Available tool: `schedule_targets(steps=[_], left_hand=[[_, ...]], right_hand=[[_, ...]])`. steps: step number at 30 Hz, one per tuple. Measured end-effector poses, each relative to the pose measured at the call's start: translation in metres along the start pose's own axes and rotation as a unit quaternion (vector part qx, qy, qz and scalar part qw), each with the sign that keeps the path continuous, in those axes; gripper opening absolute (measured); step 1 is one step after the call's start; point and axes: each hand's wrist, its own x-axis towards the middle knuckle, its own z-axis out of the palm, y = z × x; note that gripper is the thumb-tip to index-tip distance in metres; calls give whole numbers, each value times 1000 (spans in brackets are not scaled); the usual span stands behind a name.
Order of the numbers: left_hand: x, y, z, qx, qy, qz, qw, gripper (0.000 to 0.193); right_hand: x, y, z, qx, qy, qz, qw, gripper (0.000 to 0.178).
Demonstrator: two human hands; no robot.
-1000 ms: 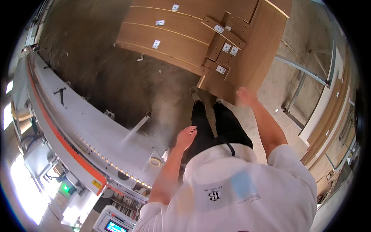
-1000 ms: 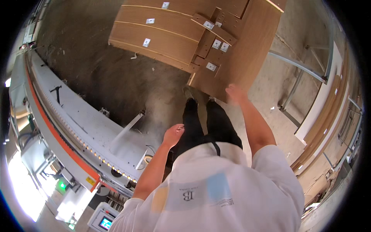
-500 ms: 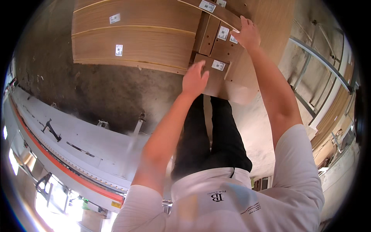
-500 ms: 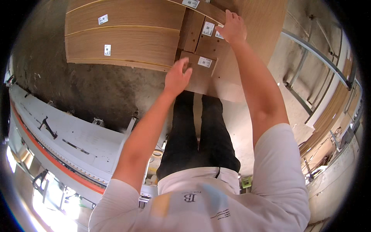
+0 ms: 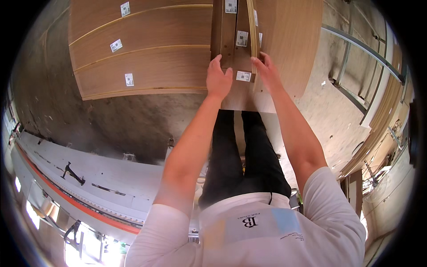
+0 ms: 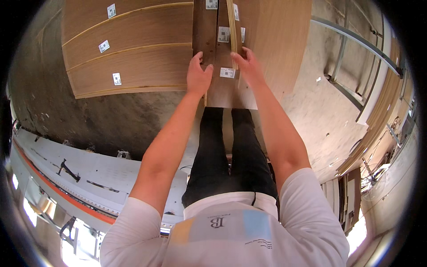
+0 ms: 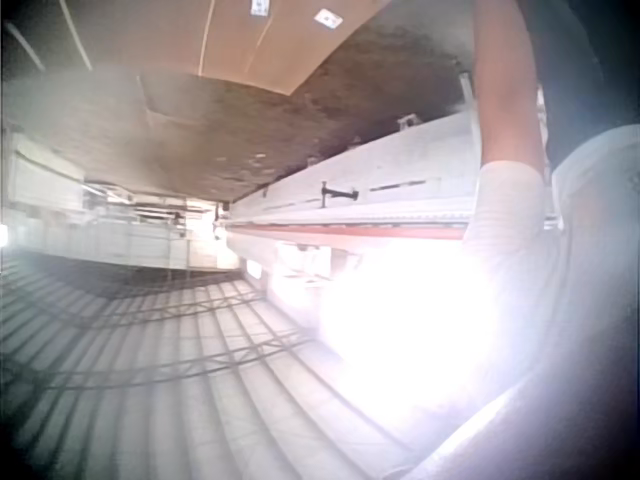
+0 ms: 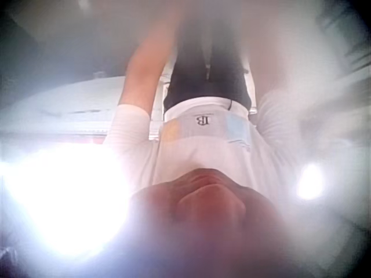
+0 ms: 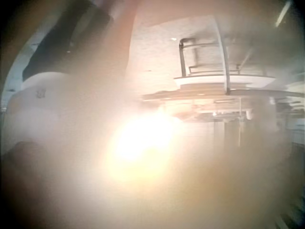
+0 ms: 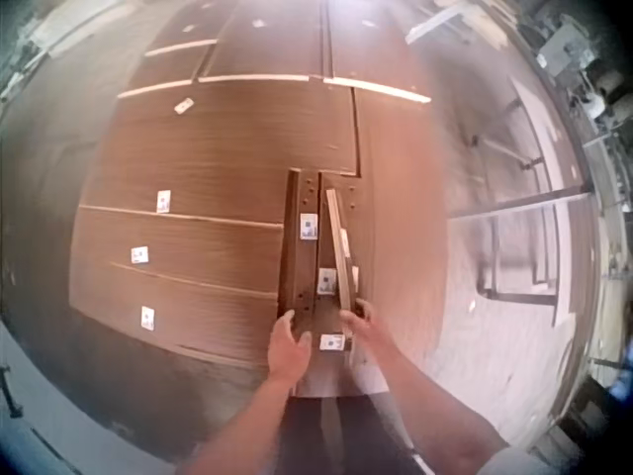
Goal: The person picks up rectangular wooden panels from a stack on the floor and places them onto a machine conveyor belt one by one. The person handles the panels by hand, feeding them into the machine for processing in a repetitive cycle.
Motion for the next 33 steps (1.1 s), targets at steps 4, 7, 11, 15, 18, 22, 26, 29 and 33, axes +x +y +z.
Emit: schedule_targets(steps=[4, 7, 11, 15, 18, 22, 26, 29, 33], left_hand=[[8, -4, -2, -26, -11, 2, 1000, 61], [15, -8, 1, -51, -16, -3, 999, 59], [20, -24, 5, -125, -15, -51, 991, 57], [-17, -1, -3, -9, 0, -19, 1000, 53], [-43, -1, 2, 11, 21, -22, 999, 53], [-52, -14, 5, 21, 19, -58, 998, 56], [-62, -17, 10, 80, 2, -106, 991, 63], [-68, -20, 16, 80, 3, -126, 989, 68], [-65, -25, 28, 90, 44, -102, 990, 77]], right_hand=[[17, 1, 8, -33, 31, -31, 999, 75], [21, 2, 11, -134, 49, -24, 990, 74], [16, -5, 14, -184, 24, -11, 983, 72], [-7, 12, 20, -155, 34, -13, 987, 72], [-26, 21, 25, -166, 44, -15, 985, 73], [-44, 37, 26, -179, 27, -16, 983, 71], [-70, 40, 22, -71, -12, 22, 997, 68], [-88, 46, 21, -6, 16, 28, 999, 67], [-102, 59, 10, -59, 106, 26, 992, 68]])
